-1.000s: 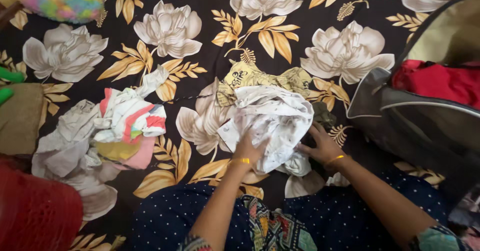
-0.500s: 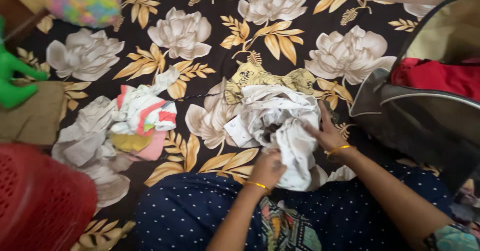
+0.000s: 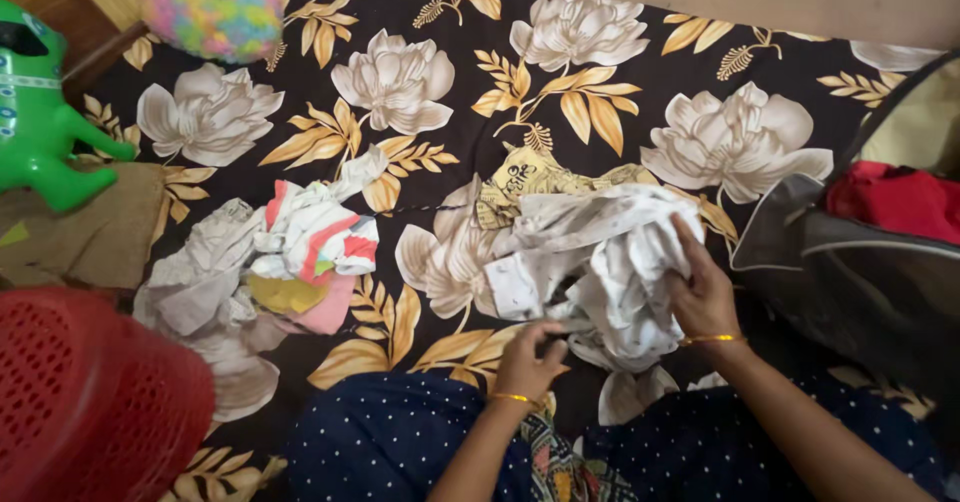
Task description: The person folds various pieces of clothing, including a red garment, a white shirt, and a patterned cloth, on a floral bedspread. They place the folded items into a grey duffel bag and then zip the bag closed.
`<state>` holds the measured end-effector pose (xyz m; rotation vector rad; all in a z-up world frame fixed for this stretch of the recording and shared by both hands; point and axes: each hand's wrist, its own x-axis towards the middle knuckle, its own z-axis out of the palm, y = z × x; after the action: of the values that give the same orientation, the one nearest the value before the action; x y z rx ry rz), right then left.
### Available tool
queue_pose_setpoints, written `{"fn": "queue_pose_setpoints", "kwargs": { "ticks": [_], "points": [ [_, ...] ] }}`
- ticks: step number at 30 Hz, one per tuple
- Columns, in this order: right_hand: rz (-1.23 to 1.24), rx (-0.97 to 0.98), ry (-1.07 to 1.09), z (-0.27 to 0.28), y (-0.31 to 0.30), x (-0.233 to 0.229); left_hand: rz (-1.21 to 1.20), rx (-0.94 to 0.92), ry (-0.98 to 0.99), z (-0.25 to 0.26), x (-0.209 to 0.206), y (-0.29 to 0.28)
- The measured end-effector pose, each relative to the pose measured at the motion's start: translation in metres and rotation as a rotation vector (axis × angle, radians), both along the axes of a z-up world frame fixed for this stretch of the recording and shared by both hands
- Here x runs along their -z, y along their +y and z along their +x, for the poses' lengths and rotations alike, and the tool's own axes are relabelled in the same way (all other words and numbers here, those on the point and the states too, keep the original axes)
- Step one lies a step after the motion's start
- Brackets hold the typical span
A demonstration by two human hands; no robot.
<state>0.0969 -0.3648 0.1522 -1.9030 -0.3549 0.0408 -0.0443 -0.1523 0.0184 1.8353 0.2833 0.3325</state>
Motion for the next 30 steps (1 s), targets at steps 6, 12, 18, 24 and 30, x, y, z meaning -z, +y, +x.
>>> {"fn": "queue_pose_setpoints", "kwargs": {
  "ticks": [6, 12, 18, 24, 30],
  "points": [
    [-0.384, -0.546, -0.383, 0.013, 0.008, 0.055, 0.712, -0.286, -0.035, 0.051, 0.035, 0.123],
    [-1.212, -0.471, 0.218, -0.001, 0.033, 0.064, 1.237, -0.344, 0.862, 0.033, -0.069, 0.283],
    [-1.323, -0.442, 0.337, 0.005, 0.046, 0.08, 1.13, -0.623, 0.809, -0.002, -0.12, 0.353],
    [-1.376, -0.426, 0.339, 0.014, 0.053, 0.091, 0.692, -0.638, 0.997, -0.009, -0.093, 0.438],
    [-1.371, -0.427, 0.397, 0.019, 0.055, 0.09, 0.661, -0.673, 0.612, 0.001, -0.079, 0.453]
  ]
}}
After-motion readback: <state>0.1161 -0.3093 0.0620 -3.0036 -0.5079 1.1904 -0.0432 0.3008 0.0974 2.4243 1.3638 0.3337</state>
